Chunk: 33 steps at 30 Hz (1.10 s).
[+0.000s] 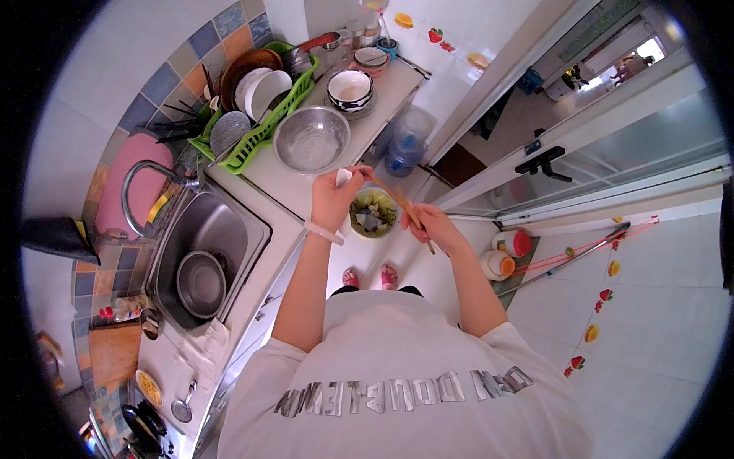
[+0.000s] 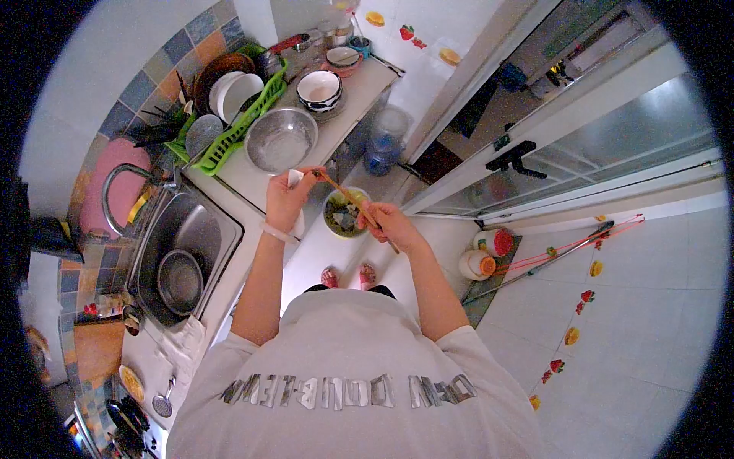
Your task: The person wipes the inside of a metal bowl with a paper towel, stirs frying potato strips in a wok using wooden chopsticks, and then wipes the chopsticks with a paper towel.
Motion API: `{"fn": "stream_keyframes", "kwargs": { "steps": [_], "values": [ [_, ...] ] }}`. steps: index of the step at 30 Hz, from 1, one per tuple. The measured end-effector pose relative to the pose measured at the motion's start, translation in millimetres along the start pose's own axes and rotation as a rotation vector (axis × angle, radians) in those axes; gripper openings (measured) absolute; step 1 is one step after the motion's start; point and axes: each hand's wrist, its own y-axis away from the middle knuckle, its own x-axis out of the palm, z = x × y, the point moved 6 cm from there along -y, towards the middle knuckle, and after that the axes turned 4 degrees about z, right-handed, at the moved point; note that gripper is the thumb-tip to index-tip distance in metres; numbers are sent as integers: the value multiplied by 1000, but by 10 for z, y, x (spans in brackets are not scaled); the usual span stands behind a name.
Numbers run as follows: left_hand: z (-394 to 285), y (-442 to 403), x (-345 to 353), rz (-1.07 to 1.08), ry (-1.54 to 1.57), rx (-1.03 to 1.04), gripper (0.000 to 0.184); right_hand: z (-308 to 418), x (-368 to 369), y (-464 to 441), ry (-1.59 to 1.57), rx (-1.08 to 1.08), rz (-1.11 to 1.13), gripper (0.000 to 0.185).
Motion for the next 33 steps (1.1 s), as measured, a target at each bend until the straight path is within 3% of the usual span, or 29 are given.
{"fn": "stream_keyframes", "kwargs": {
  "steps": [10,13,33],
  "values": [
    [-2,81,-93,4,57,96,19,28,171,33,-65,42,77,49],
    [-17,121,-128,-7,77,-10,19,0,121,-38,-12,-38,49,48],
    [-96,145,-5,14,88,96,19,76,-18,3,74,-238,-105,34]
  ]
}}
